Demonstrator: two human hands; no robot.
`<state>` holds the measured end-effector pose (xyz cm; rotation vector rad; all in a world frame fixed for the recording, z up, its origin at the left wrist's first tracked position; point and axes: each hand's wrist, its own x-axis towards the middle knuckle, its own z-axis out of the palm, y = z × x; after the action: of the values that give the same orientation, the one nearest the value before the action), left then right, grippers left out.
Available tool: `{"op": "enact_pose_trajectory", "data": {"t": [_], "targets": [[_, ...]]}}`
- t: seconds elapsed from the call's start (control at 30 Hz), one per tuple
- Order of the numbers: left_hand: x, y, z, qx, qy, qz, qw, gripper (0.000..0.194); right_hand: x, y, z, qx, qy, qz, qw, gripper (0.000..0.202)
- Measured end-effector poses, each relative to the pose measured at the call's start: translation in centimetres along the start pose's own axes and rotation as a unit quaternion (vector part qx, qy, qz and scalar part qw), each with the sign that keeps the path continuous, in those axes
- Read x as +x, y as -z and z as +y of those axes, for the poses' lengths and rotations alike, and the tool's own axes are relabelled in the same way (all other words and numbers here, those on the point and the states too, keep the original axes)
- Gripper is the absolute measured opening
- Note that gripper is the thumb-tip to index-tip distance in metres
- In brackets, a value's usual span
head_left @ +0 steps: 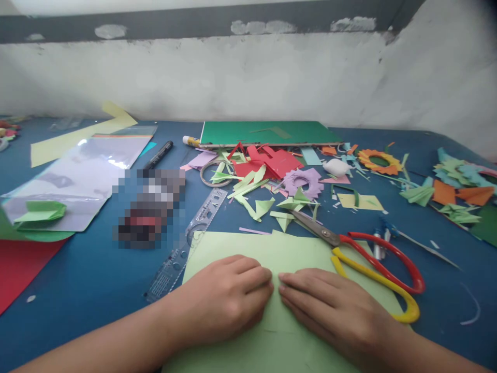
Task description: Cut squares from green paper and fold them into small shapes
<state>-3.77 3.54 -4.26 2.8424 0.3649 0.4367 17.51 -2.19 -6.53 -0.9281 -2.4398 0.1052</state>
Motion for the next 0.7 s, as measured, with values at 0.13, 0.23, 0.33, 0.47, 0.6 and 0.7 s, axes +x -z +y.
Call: {"op": "enact_pose_trajectory", "data": {"t": [0.13,0.23,0.33,0.47,0.6,0.7], "targets": [[0.1,-0.1,0.0,-0.002,-0.011,0.008,1.000,0.021,-0.3,-0.2,0.0,-0.003,0.000,-0.004,1.000,0.020],[0.1,-0.2,0.0,0.001,-0.014,0.008,1.000,0.021,-0.1,-0.2,-0.1,-0.006,0.001,0.005,1.000,0.017],[0.1,-0.1,0.1,0.011,-0.009,-0.009,1.000,0.023,0.2,-0.3,-0.1,-0.008,0.004,0.015,1.000,0.015],[0.2,0.2,0.2,0.026,-0.014,-0.045,0.999,0.021,0.3,-0.4,0.0,-0.019,0.021,0.025,0.999,0.016],[0.4,0.1,0.6,0.051,-0.018,-0.047,0.997,0.016,0.4,-0.4,-0.3,-0.029,0.027,0.014,0.999,0.018],[0.5,-0.1,1.0,0.053,0.004,-0.039,0.998,0.014,0.8,-0.2,-0.9,-0.051,0.015,0.019,0.998,0.019]]}}
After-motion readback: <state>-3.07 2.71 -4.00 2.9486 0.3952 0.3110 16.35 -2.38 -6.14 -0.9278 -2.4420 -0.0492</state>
